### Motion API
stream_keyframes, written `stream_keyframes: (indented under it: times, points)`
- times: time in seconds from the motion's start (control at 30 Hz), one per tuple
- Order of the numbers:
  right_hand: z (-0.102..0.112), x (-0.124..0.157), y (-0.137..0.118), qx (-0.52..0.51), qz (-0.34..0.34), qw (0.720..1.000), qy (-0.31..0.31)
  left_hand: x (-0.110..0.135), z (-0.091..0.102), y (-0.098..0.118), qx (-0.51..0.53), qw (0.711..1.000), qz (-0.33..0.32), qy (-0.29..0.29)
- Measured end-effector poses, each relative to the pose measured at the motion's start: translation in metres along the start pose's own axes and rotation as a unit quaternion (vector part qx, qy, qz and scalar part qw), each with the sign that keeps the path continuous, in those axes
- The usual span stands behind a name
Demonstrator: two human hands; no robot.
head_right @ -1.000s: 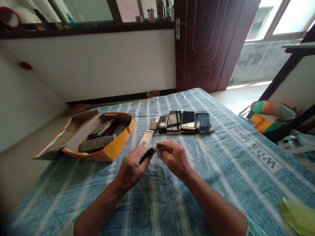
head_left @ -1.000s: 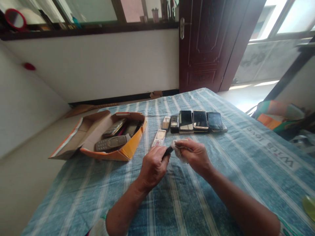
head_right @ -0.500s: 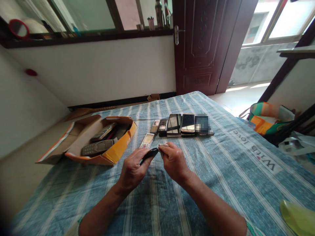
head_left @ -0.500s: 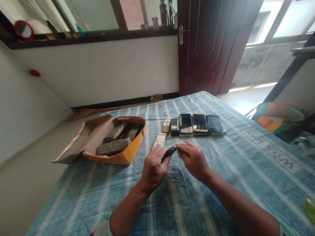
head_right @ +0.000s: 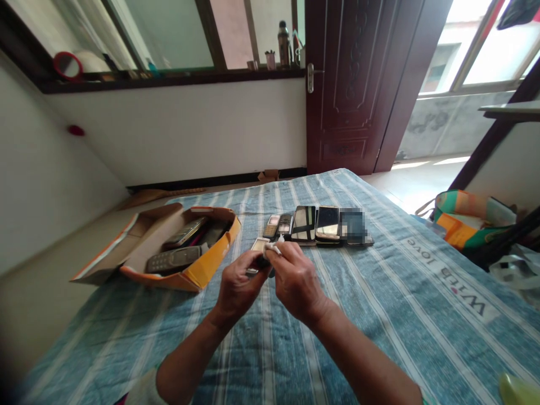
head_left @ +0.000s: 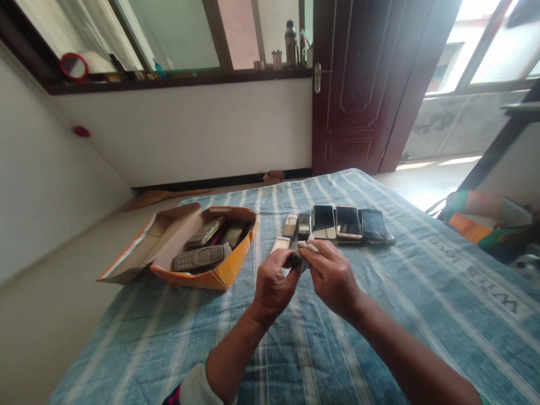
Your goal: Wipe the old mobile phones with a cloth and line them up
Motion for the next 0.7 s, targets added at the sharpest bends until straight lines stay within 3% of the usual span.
stream_keyframes:
  times: [0.1,0.4,0.7]
  points:
    - [-0.008,0.004,0.004,-0.014,-0.014,1.0,-0.013,0.004,0.002,-0.006,-0.001,1.0,0.008,-0.008]
    - [-0.027,0.019,0.032,-0.124,-0.196,0.973,-0.014,0.008,0.002,-0.013,0.02,0.999,0.043,-0.025]
    - [-0.044,0.037,0.045,-0.061,-0.252,0.954,-0.149,0.01,0.001,-0.01,0.018,0.999,0.045,-0.023]
Point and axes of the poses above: each hand's wrist, its own x-axis away from the middle knuckle, its own z-axis out of the back of the hand, y = z × x, the point moved 4 cm from there along -x, towards the middle knuckle, and after that the axes turned 8 degrees about x, right-handed, at the moved point
